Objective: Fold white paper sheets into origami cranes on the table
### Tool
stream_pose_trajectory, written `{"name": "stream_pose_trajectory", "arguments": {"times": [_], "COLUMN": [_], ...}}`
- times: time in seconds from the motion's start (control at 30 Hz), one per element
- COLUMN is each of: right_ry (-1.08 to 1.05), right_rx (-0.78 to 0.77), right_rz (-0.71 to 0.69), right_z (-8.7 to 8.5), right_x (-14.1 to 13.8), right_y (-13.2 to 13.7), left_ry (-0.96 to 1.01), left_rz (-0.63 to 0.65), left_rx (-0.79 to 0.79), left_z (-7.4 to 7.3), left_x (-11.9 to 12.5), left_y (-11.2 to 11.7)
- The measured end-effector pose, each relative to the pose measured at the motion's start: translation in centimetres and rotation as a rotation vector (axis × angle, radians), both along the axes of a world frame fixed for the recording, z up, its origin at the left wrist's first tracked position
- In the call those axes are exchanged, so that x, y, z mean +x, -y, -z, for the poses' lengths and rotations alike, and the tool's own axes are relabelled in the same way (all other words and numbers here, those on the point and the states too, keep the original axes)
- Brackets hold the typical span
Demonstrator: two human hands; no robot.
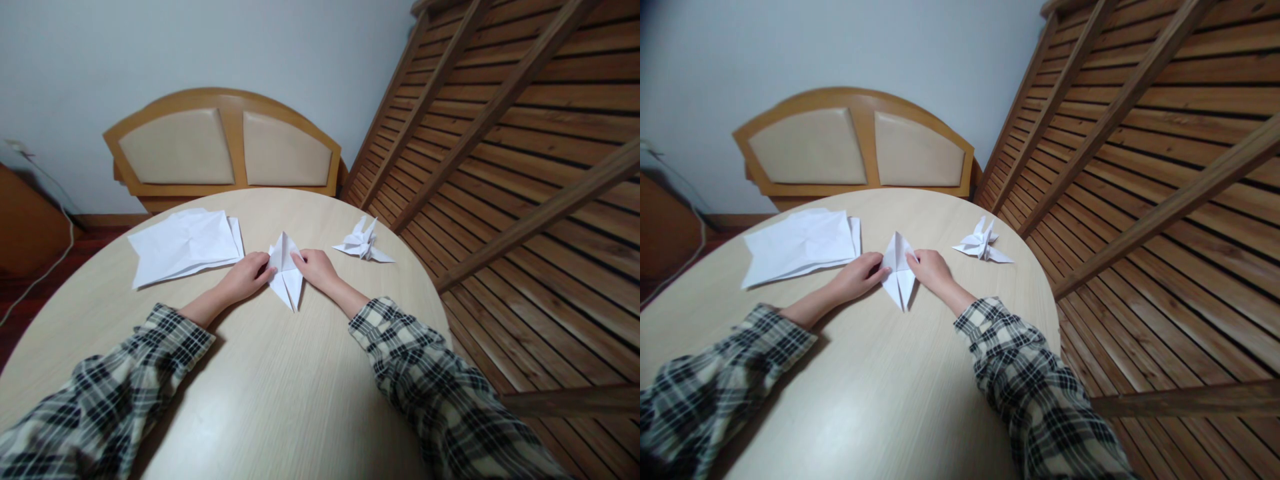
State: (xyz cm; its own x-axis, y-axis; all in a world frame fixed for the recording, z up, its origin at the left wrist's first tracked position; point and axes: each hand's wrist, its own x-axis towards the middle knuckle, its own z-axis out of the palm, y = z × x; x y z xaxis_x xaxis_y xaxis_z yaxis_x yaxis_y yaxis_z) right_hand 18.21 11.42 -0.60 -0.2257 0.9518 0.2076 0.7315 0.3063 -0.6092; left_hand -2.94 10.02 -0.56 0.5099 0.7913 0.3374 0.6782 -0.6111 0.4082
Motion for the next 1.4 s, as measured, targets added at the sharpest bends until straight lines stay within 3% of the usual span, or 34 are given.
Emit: {"name": "stream_pose_trajectory", "arguments": {"times": [0.27, 0.37, 0.47, 0.6, 0.87, 1.4], "right_ry": [-0.002, -0.165, -0.423, -0.477, -0.208, -0.126], "right_rx": [-0.029, -0.186, -0.408, -0.537, -0.327, -0.296], "right_rz": [0.004, -0.059, -0.216, -0.314, -0.461, -0.559], "right_z": [-0.4, -0.8, -1.2, -1.4, -1.2, -1.2], "right_x": [0.1, 0.8, 1.9, 3.1, 3.8, 4.2], "right_y": [0.1, -0.5, -1.2, -1.7, -1.9, -1.9], "left_ry": [-0.004, -0.004, 0.004, 0.010, -0.001, -0.018], "left_rz": [0.000, -0.001, -0.014, -0.025, -0.024, -0.030], "left_rx": [0.005, -0.008, -0.020, -0.027, -0.032, -0.040], "left_z": [0.1, 0.1, 0.1, 0.0, -0.1, 0.0], "left_x": [-0.1, -0.1, -0.1, 0.0, -0.1, -0.1], "left_y": [-0.2, -0.2, -0.2, -0.1, -0.2, -0.3]}}
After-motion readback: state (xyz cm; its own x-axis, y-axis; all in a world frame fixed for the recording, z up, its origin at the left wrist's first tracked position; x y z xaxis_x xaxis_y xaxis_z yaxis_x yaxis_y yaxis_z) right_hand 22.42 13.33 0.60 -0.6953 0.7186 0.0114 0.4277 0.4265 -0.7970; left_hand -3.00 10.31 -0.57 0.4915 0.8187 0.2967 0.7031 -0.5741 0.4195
